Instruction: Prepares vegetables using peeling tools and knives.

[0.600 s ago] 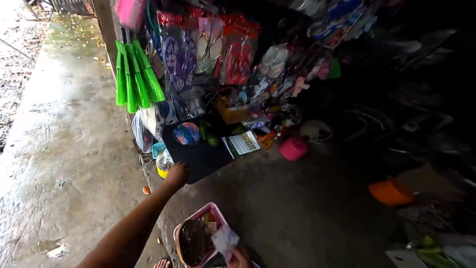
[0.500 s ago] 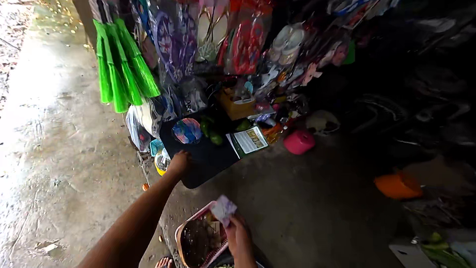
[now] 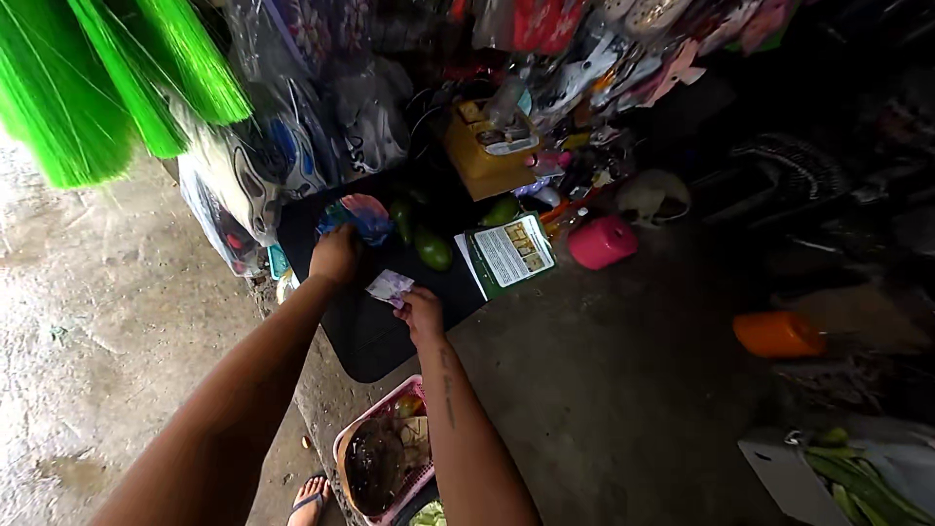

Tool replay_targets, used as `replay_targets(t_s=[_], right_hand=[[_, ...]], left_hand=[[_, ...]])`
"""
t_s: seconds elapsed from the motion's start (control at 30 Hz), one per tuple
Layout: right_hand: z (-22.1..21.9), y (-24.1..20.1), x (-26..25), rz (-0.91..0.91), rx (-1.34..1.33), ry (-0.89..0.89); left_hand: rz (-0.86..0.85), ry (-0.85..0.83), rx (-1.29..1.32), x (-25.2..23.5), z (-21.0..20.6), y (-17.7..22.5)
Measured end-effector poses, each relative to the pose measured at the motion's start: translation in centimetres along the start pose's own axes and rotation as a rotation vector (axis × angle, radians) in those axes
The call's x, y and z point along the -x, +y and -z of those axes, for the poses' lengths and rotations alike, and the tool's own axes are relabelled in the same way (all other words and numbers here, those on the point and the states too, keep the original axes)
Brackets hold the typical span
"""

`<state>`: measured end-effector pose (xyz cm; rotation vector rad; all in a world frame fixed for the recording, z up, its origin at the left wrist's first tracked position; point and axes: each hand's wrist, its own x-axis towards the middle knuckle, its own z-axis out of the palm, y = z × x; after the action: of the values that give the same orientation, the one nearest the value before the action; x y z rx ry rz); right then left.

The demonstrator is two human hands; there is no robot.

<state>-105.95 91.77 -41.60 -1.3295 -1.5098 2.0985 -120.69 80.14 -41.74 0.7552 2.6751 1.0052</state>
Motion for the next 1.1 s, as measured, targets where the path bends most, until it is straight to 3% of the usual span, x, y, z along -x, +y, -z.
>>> replay_targets(t_s=[0.13,0.27,0.37,0.47,0.53,0.63,0.73,0.8,0.87,0.97,1.03,1.1], right_hand=[[-0.6,-0.3,0.1,0.068,0.182,-0.010],[6.1,3.2,4.8,0.262,0.355,0.044],[14.3,10.7,12.0,0.205,0.274,0.076],[22.4,21.3,21.2,-0.036,0.163,0.132],[27.4,28.6,28.5,-0.241,0.147,0.169],[34.2,38.5,39.5,-0.513,0.135,0.167],[40.2,46.2,49.5,-0.639,0.193,0.101],[45.1,50.2,54.7,-0.676,0.266,0.095],[49.1,54.4,59.9,-0.723,0.239,0.170],[54.6,56.4,65.2,-0.786,0.093,0.404],[57.1,57.1,66.1,-0.767,0.010,0.562],[58.1,57.2,65.3,-0.707,-0.070,0.684]], left_hand=[[-0.077,-0.141,-0.014,2.7,-0.7,-0.3],[-0.054,-0.037,0.000,5.8,-1.6,-1.6],[-0.019,0.141,0.017,10.9,-2.0,-1.4],[0.000,0.159,0.025,20.5,-4.4,0.5],[-0.058,-0.033,-0.004,29.2,-8.3,1.7],[-0.108,-0.661,-0.147,46.5,-15.3,4.0],[-0.177,-1.221,-0.483,63.6,-17.5,6.2],[-0.131,-1.290,-0.638,70.8,-16.9,5.9],[0.012,-1.261,-0.723,74.1,-13.0,5.6],[0.248,-1.288,-0.838,73.7,-6.9,6.4],[0.360,-1.335,-0.808,73.8,-5.2,2.7],[0.340,-1.443,-0.670,74.0,-5.7,-1.8]])
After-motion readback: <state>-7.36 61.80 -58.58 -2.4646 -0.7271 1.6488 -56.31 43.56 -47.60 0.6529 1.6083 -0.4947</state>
